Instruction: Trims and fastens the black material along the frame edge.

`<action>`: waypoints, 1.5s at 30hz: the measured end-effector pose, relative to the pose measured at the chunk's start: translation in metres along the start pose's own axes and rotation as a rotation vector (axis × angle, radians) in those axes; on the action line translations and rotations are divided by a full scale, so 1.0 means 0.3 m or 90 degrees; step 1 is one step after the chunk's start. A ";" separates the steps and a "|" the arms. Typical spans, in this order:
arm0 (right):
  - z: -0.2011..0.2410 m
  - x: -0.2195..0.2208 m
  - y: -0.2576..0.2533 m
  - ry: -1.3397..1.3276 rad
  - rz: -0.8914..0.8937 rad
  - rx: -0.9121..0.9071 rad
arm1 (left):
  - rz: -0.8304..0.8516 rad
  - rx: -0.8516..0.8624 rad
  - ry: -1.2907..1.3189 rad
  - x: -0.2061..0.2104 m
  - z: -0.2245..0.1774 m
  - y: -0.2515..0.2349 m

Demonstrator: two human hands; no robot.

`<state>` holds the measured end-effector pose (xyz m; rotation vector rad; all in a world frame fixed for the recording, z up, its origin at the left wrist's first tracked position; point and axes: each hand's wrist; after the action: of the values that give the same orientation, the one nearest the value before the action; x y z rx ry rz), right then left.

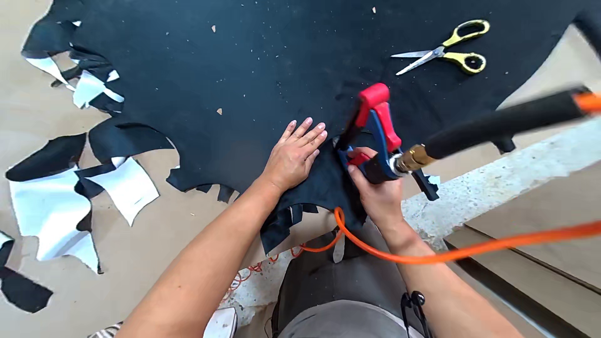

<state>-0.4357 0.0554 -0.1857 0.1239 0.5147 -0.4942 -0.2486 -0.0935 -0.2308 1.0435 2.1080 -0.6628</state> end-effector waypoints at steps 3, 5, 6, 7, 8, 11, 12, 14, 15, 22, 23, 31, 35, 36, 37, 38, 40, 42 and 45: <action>-0.011 -0.001 0.000 -0.054 -0.028 -0.001 | 0.006 -0.002 -0.002 0.004 0.004 0.001; -0.025 -0.044 -0.030 -0.048 0.050 -0.010 | 0.019 -0.024 -0.008 -0.004 -0.013 0.006; -0.032 -0.077 -0.056 -0.053 0.124 -0.014 | 0.027 -0.048 -0.014 -0.011 -0.029 0.023; -0.037 -0.103 -0.084 -0.071 0.203 -0.022 | 0.028 -0.077 -0.017 -0.014 -0.049 0.060; -0.045 -0.116 -0.108 -0.085 0.280 -0.033 | 0.025 -0.110 -0.014 -0.014 -0.071 0.114; -0.060 -0.102 -0.143 -0.011 0.418 -0.087 | 0.008 -0.184 0.004 0.000 -0.127 0.276; -0.059 -0.096 -0.147 0.033 0.436 -0.093 | -0.004 -0.188 0.005 0.009 -0.132 0.303; -0.049 -0.082 -0.155 0.060 0.442 -0.116 | -0.025 -0.184 0.006 0.014 -0.128 0.321; -0.043 -0.076 -0.163 0.048 0.443 -0.125 | -0.028 -0.181 0.006 0.013 -0.123 0.317; -0.007 -0.092 -0.067 0.131 0.412 -0.129 | -0.046 -0.167 0.016 0.013 -0.127 0.308; -0.005 -0.091 -0.059 0.133 0.405 -0.133 | -0.049 -0.164 0.015 0.014 -0.126 0.307; -0.030 -0.075 -0.058 0.107 0.429 -0.160 | -0.045 -0.169 0.021 0.017 -0.128 0.310; -0.035 -0.047 -0.036 0.062 0.388 -0.168 | -0.049 -0.159 0.009 0.014 -0.124 0.305; -0.031 -0.044 -0.029 0.060 0.384 -0.169 | -0.049 -0.160 0.006 0.016 -0.122 0.307; -0.028 -0.042 -0.025 0.053 0.377 -0.165 | -0.048 -0.160 0.004 0.019 -0.121 0.308; -0.024 -0.047 -0.024 0.058 0.371 -0.157 | -0.044 -0.162 0.003 0.022 -0.120 0.307; -0.015 -0.068 -0.030 0.066 0.394 -0.138 | -0.029 -0.166 0.006 0.019 -0.123 0.307; -0.008 -0.085 -0.029 0.038 0.436 -0.140 | -0.023 -0.179 0.008 0.008 -0.142 0.329; -0.021 -0.071 -0.009 -0.008 0.454 -0.153 | -0.086 -0.228 0.003 0.035 -0.188 0.399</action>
<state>-0.4558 0.0634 -0.1805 0.0661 0.4778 0.2635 -0.1742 0.0159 -0.2196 0.7104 2.2106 -0.3264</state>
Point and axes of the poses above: each hand's wrist, its own y-axis away from the middle knuckle, its own x-axis out of the palm, z = x × y, and after that the axes turned 14 degrees about y, right-handed
